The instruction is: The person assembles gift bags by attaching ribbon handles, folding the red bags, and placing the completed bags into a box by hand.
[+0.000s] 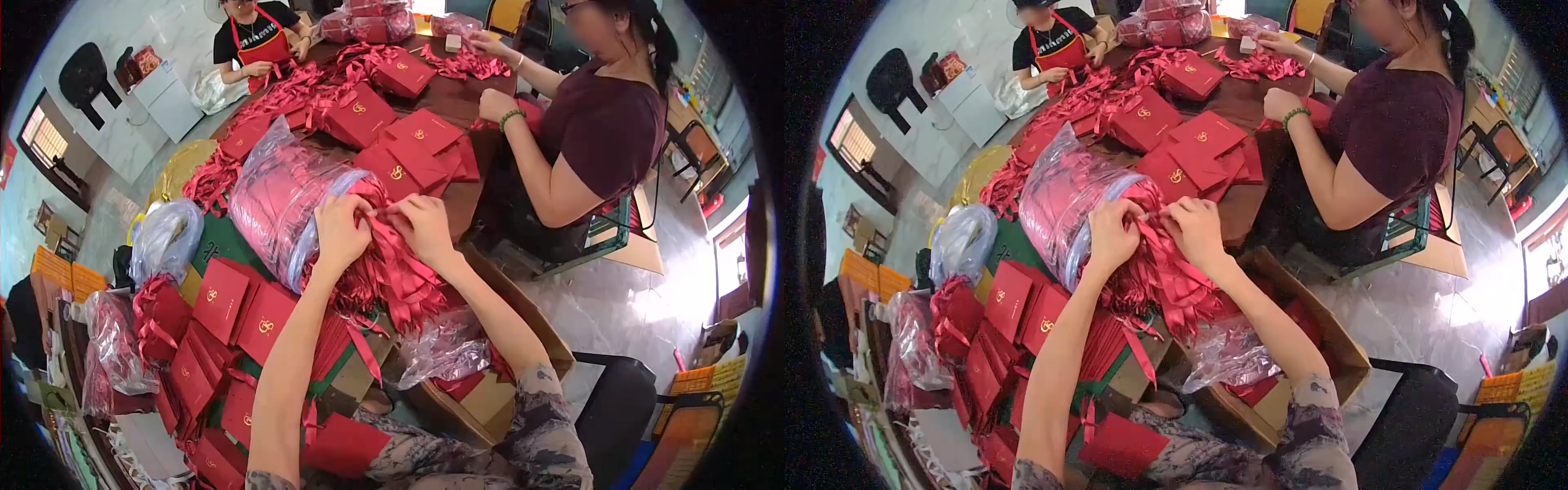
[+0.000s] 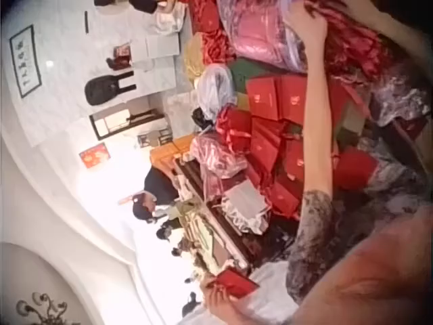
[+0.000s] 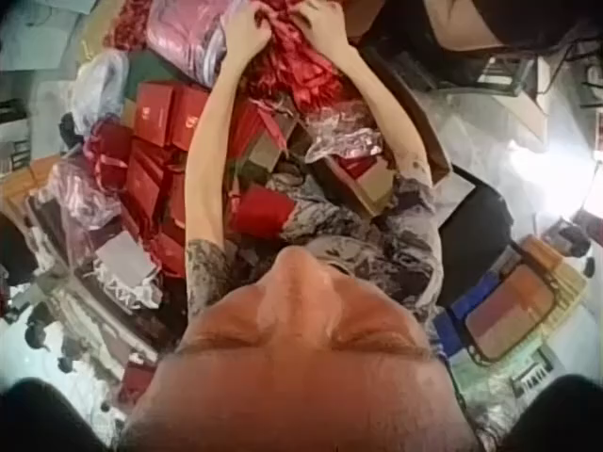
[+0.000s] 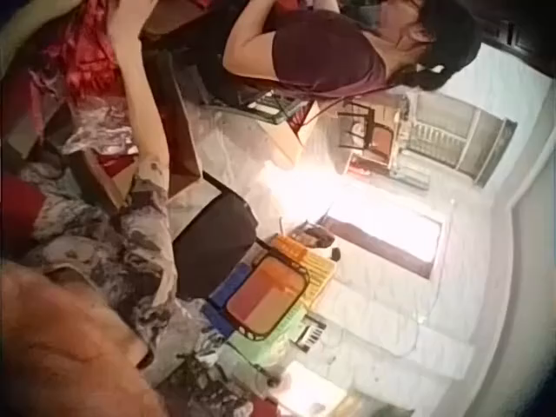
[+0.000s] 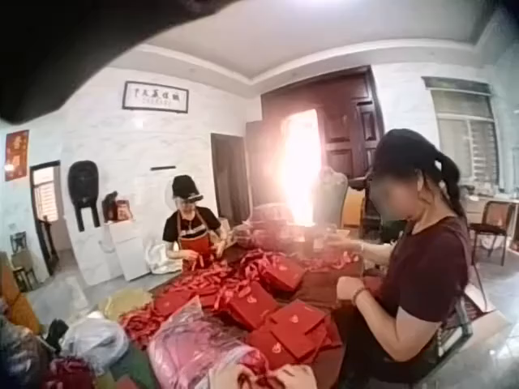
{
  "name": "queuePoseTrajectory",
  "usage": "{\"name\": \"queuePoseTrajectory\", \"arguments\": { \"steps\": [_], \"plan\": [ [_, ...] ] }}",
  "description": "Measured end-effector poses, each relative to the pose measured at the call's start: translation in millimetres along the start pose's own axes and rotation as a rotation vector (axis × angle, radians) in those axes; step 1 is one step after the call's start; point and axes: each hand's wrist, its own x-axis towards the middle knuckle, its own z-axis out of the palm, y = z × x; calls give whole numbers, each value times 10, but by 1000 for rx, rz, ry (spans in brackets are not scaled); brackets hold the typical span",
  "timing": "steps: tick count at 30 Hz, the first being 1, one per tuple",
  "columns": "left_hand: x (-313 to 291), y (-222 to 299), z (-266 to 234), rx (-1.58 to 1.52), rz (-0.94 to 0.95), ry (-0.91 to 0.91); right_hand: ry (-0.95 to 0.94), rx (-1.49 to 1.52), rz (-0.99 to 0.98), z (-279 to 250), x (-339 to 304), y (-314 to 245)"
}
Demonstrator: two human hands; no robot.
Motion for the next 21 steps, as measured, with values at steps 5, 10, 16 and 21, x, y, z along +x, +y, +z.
{"name": "queuePoseTrajectory", "arguments": {
  "steps": [5, 10, 16, 21],
  "plan": [
    [80, -40, 179, -194, -103, 463, 178, 99, -18, 53, 17, -114],
    [101, -10, 145, -208, -180, 356, 41, -8, -6, -77, -227, -278],
    [90, 56, 147, -282, -184, 328, -44, -338, -79, 23, -446, -315],
    [75, 48, 198, -116, -27, 330, 9, -177, -52, -225, -613, -584]
  ]
}}
